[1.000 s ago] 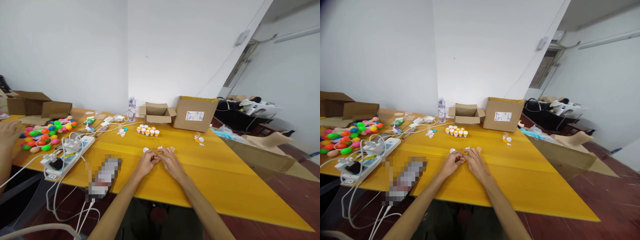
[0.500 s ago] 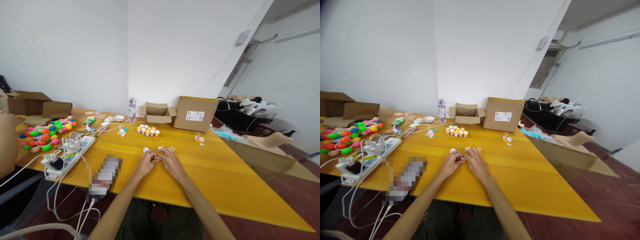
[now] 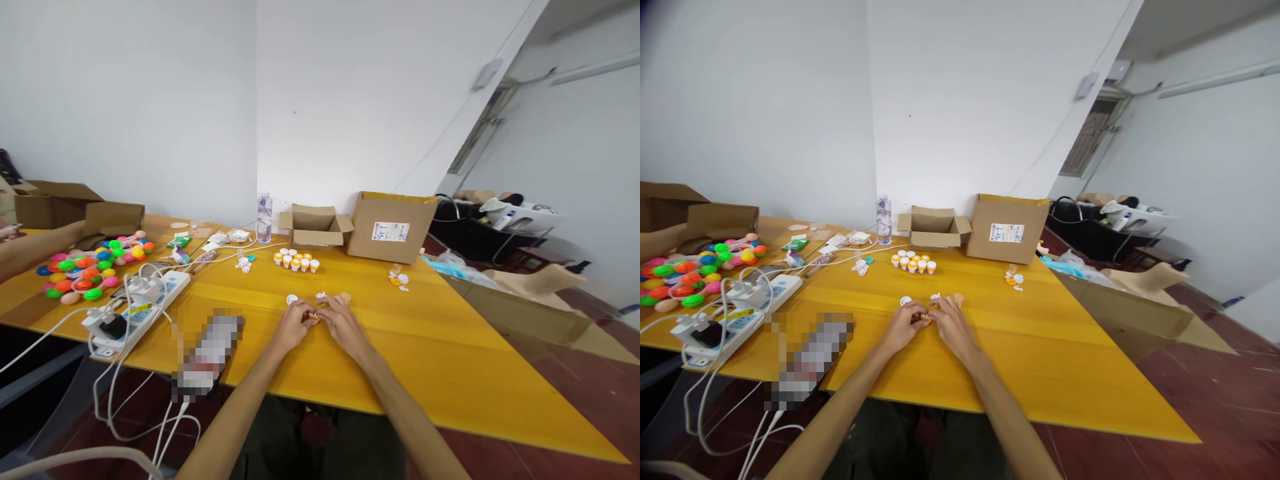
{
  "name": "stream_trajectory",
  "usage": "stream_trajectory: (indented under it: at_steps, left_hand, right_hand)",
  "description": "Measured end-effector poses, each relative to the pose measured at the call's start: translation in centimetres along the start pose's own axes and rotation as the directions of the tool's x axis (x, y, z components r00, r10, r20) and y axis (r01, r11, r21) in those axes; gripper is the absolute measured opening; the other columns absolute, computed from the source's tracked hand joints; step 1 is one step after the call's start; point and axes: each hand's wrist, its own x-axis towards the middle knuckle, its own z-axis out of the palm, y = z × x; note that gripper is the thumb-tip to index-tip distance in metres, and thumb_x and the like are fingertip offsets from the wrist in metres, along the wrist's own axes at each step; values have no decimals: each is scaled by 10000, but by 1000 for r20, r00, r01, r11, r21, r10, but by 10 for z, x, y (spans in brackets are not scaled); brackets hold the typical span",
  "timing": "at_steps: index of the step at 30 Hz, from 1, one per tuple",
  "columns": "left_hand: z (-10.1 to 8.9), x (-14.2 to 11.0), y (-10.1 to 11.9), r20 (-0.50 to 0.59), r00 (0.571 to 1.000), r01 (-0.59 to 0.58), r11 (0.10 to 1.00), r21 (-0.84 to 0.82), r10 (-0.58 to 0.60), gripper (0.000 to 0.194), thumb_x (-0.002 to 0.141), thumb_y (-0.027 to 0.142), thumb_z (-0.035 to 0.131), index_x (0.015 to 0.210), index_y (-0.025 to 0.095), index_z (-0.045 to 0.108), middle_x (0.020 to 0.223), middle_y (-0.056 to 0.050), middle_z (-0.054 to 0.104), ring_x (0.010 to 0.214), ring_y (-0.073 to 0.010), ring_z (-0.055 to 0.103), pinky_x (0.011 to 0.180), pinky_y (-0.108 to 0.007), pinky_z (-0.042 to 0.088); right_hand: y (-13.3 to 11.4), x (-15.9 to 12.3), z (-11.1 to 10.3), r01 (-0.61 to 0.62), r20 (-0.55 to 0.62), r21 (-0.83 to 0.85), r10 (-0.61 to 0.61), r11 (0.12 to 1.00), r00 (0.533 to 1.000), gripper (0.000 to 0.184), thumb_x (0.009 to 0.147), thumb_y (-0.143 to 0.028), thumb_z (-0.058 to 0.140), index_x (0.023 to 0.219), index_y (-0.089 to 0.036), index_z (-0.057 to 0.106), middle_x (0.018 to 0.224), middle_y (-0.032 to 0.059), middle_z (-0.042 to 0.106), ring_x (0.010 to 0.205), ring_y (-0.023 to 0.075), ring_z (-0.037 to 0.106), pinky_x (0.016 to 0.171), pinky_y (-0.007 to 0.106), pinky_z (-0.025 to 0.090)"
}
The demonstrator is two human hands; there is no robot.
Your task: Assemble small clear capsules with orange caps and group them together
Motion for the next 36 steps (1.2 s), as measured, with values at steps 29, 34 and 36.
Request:
stream_trajectory:
  at_steps: [29, 34, 36]
  left_hand:
    - [-1, 1, 4, -11, 999, -34, 999, 13, 34, 159, 730, 44, 658, 779, 192, 685, 834, -19, 652, 789, -161, 597, 768, -291, 484]
    - [-1, 1, 3, -11, 999, -39, 999, 3, 39, 160, 728, 48, 657, 773, 198, 684, 842, -18, 658, 791, -162, 605, 771, -289, 490]
    - [-1, 1, 3, -18, 999, -40, 999, 3, 40, 166, 721, 39, 657, 769, 197, 681, 840, -16, 656, 779, -159, 604, 770, -289, 489]
  right_hand:
    - [1, 1, 6, 35, -69, -17, -36, 999, 997, 270, 912, -89, 478, 844, -234, 695, 1020, 100, 669, 967, 248, 608, 821, 425, 537]
    - [1, 1, 7, 32, -72, -25, -34, 999, 997, 269, 912, -88, 475, 846, -236, 690, 1025, 99, 668, 970, 247, 608, 817, 428, 540]
    - [1, 1, 8, 37, -78, -30, -40, 999, 996, 265, 909, -84, 477, 842, -233, 686, 1024, 98, 668, 967, 246, 609, 817, 423, 540]
